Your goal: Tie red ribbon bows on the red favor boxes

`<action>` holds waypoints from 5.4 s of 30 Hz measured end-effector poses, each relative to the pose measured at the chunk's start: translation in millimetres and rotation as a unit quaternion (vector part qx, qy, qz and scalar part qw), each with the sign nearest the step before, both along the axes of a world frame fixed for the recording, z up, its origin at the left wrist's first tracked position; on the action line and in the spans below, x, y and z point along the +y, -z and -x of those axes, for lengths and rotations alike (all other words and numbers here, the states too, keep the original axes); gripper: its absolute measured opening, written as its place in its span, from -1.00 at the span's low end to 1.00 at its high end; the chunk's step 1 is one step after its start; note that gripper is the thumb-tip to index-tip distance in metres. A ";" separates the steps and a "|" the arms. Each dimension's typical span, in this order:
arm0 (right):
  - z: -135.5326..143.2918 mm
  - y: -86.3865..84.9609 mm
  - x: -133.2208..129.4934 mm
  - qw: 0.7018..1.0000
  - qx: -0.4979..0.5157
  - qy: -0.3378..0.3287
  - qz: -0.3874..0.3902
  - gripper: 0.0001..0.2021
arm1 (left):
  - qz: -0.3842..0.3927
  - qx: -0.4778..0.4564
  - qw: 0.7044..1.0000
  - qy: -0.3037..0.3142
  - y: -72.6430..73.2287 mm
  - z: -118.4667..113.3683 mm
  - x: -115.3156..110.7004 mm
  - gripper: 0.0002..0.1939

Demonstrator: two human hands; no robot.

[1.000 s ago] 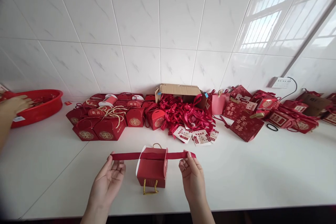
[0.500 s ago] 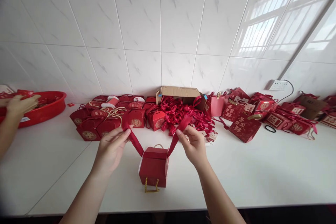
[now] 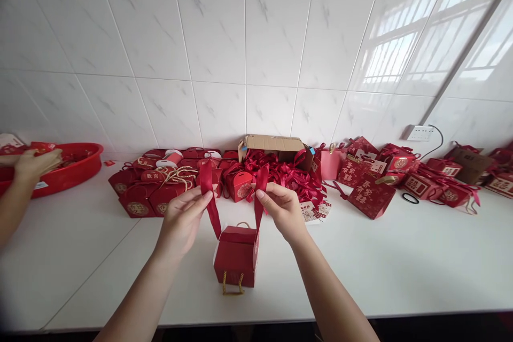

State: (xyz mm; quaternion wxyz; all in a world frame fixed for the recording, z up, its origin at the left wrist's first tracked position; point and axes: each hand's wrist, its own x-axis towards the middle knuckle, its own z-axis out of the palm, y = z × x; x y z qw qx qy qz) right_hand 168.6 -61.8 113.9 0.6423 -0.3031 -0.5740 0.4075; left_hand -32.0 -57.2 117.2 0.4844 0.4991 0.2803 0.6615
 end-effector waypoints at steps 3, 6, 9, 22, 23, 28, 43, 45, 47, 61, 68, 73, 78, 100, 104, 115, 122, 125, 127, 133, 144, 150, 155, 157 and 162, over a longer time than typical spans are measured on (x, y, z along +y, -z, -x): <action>-1.8 1.9 0.3 1.000 -0.001 0.013 0.007 -0.87 | 0.001 0.004 1.000 0.000 -0.7 -0.3 -1.0 -0.87; -3.0 2.4 -0.4 1.000 0.008 0.012 0.011 -0.89 | 0.003 0.012 1.000 0.004 -1.8 -0.8 -2.3 -0.88; -3.3 1.5 -1.7 1.000 0.015 -0.006 0.013 -0.92 | 0.002 0.028 1.000 0.010 -2.8 -1.2 -3.9 -0.89; 8.0 -9.0 -12.0 0.979 -0.151 -0.137 -0.022 -0.73 | -0.104 0.349 0.930 0.057 -15.5 -9.9 -11.7 -0.81; 8.2 -8.5 -13.5 0.974 -0.173 -0.142 -0.043 -0.70 | -0.106 0.355 0.928 0.046 -15.1 -10.8 -11.4 -0.82; 12.1 -1.6 -13.7 0.975 -0.182 -0.117 -0.049 -0.70 | -0.102 0.334 0.936 0.045 -12.9 -11.5 -11.2 -0.83; 6.6 6.2 -3.6 0.880 -0.381 0.037 -0.282 -0.70 | 0.123 0.062 0.974 0.179 -1.8 0.9 4.0 -0.82; 7.4 8.7 -2.2 0.857 -0.412 0.073 -0.300 -0.69 | 0.130 0.043 0.969 0.207 -3.1 0.4 3.4 -0.85; 8.3 11.1 -1.1 0.845 -0.431 0.089 -0.303 -0.69 | 0.136 0.027 0.964 0.226 -3.8 -0.3 2.4 -0.84; -27.4 52.6 -28.6 0.913 -0.277 0.282 -0.101 -0.79 | -0.091 0.338 0.906 -0.239 36.3 36.4 5.1 -0.68; -73.9 150.1 -63.2 0.888 -0.318 0.270 0.195 -0.61 | -0.044 0.503 0.828 -0.244 118.8 87.3 -0.5 -0.75; -94.2 173.8 -78.0 0.864 -0.296 0.312 0.263 -0.58 | -0.018 0.502 0.821 -0.271 144.6 103.2 -3.1 -0.80; -99.8 172.3 -73.9 0.862 -0.311 0.315 0.247 -0.60 | -0.018 0.487 0.834 -0.259 142.1 103.5 1.7 -0.83; -8.9 122.6 -18.9 0.933 -0.223 -0.085 0.271 -0.53 | 0.204 0.331 0.914 0.117 107.7 19.7 -9.0 -0.64; -12.1 116.8 -21.5 0.935 -0.203 -0.114 0.268 -0.51 | 0.172 0.368 0.912 0.053 108.9 18.6 -12.0 -0.60; -25.5 120.1 -16.2 0.946 -0.229 -0.041 0.224 -0.52 | 0.098 0.534 0.836 -0.080 108.9 28.6 -13.8 -0.57; -40.9 123.2 -39.9 0.950 -0.131 0.180 0.220 -0.48 | 0.118 0.372 0.888 -0.243 122.4 47.5 -34.2 -0.63; -35.2 133.4 -57.9 0.940 -0.070 0.083 0.323 -0.35 | 0.198 0.343 0.910 -0.124 130.6 47.1 -49.9 -0.55; -26.4 142.0 -64.1 0.918 -0.040 -0.007 0.396 -0.28 | 0.229 0.334 0.913 -0.044 135.6 39.9 -53.8 -0.50; -12.0 147.0 -50.8 0.900 0.216 0.035 0.377 -0.54 | 0.332 0.087 0.939 0.011 134.8 16.4 -28.4 -0.58; -36.9 99.6 -22.1 0.929 0.260 0.121 0.232 -0.69 | 0.322 -0.174 0.929 0.060 98.0 11.5 17.7 -0.76; -36.7 58.9 -20.4 0.982 0.060 0.137 0.114 -0.74 | 0.192 -0.112 0.974 0.052 51.1 -0.5 17.2 -0.83; -20.9 21.4 -15.9 0.991 -0.038 0.126 0.038 -0.73 | 0.046 0.103 0.992 0.056 14.6 -22.0 13.3 -0.70; -13.4 12.2 -13.5 0.995 -0.045 0.092 0.021 -0.72 | -0.004 0.148 0.987 0.065 4.7 -30.4 11.0 -0.67; -3.8 6.6 -8.8 0.998 -0.051 0.039 -0.009 -0.79 | -0.052 0.188 0.975 0.102 -4.4 -39.7 6.8 -0.67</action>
